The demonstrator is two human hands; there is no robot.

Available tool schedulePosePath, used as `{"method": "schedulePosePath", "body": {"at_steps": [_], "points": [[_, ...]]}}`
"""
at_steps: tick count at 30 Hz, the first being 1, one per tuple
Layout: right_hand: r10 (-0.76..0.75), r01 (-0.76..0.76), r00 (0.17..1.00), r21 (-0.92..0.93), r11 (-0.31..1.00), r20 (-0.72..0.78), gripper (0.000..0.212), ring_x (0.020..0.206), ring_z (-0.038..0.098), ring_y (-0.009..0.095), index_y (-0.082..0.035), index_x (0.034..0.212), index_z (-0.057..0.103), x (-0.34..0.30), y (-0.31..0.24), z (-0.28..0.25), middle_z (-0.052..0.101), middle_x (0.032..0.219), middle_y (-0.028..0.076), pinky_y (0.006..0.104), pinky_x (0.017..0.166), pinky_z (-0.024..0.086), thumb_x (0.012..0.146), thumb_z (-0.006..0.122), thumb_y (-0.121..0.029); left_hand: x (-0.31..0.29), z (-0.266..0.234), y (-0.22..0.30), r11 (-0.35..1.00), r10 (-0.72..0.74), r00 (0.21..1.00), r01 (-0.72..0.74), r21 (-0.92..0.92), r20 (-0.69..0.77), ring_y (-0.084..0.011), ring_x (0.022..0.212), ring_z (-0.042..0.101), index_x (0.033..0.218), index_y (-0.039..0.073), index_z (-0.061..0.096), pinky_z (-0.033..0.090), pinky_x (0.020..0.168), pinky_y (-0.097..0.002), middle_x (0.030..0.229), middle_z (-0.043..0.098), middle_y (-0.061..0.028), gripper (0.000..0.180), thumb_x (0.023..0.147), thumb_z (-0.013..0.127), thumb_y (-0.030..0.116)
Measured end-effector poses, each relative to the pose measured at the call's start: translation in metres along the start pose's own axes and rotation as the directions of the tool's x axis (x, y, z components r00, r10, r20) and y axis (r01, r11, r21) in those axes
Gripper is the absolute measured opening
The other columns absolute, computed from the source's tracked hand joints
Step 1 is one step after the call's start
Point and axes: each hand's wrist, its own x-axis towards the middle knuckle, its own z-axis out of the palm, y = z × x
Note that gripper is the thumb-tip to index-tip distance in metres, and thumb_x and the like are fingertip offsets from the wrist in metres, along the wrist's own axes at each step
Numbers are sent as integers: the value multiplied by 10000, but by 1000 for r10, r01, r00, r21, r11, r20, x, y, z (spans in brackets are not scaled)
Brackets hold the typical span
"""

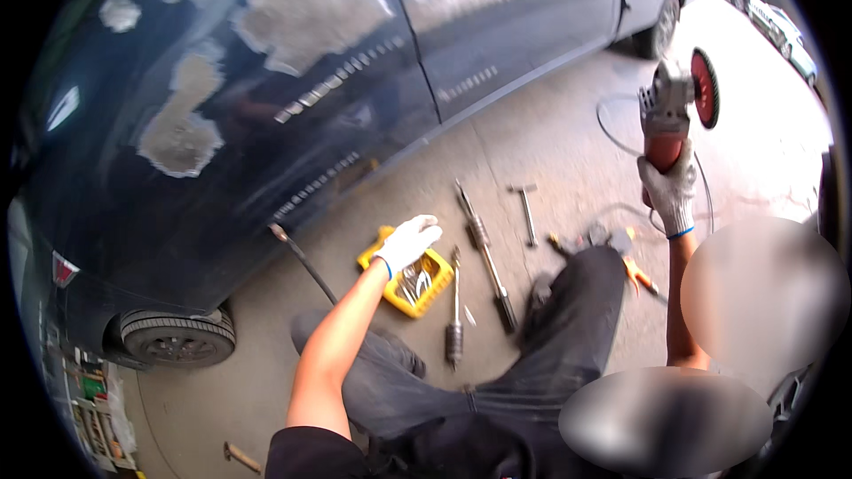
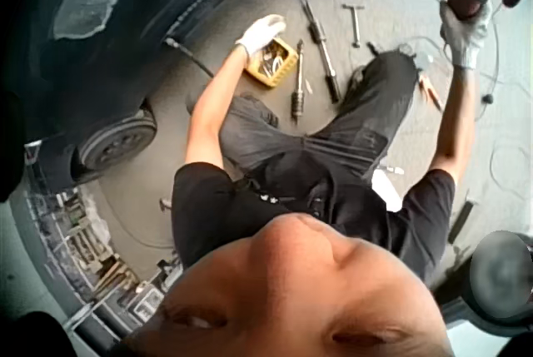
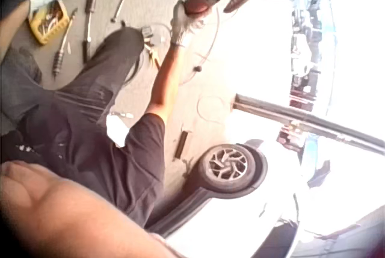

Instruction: The person uses an angle grinder to sand the surface of a car door, removing paint and filler. They periodically wipe the surface with their gloved hand to check progress. The person then switches to a pneumatic die grinder to continue sanding the door.

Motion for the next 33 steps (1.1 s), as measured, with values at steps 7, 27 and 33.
{"method": "schedulePosePath", "body": {"at_steps": [7,27,33], "points": [[-291,-216,911,939,267,292,712,918,668,285,9,1273,457,22,-184,71,638,1055,160,422,792,571,731,803,-295,-25,-24,34,952,226,953,-260,-161,-202,-168,1060,633,1330,-11,531,488,981,-325,1174,662,-106,413,977,610,190],[-6,-379,887,738,558,461,618,1019,631,211,-18,1250,540,-67,-280,208,650,1139,122,344,899,505,752,800,-274,-85,-14,103,952,305,785,-257,164,-539,-365,968,670,1228,20,497,521,839,-421,1077,676,-206,690,729,849,340],[64,-376,888,640,670,455,651,1005,659,235,-14,1225,559,-63,-275,208,671,1105,153,365,890,518,712,813,-324,-89,-14,111,926,377,827,-329,185,-418,-389,1065,640,1255,6,497,499,903,-444,1111,661,-225,685,725,828,286]]}}
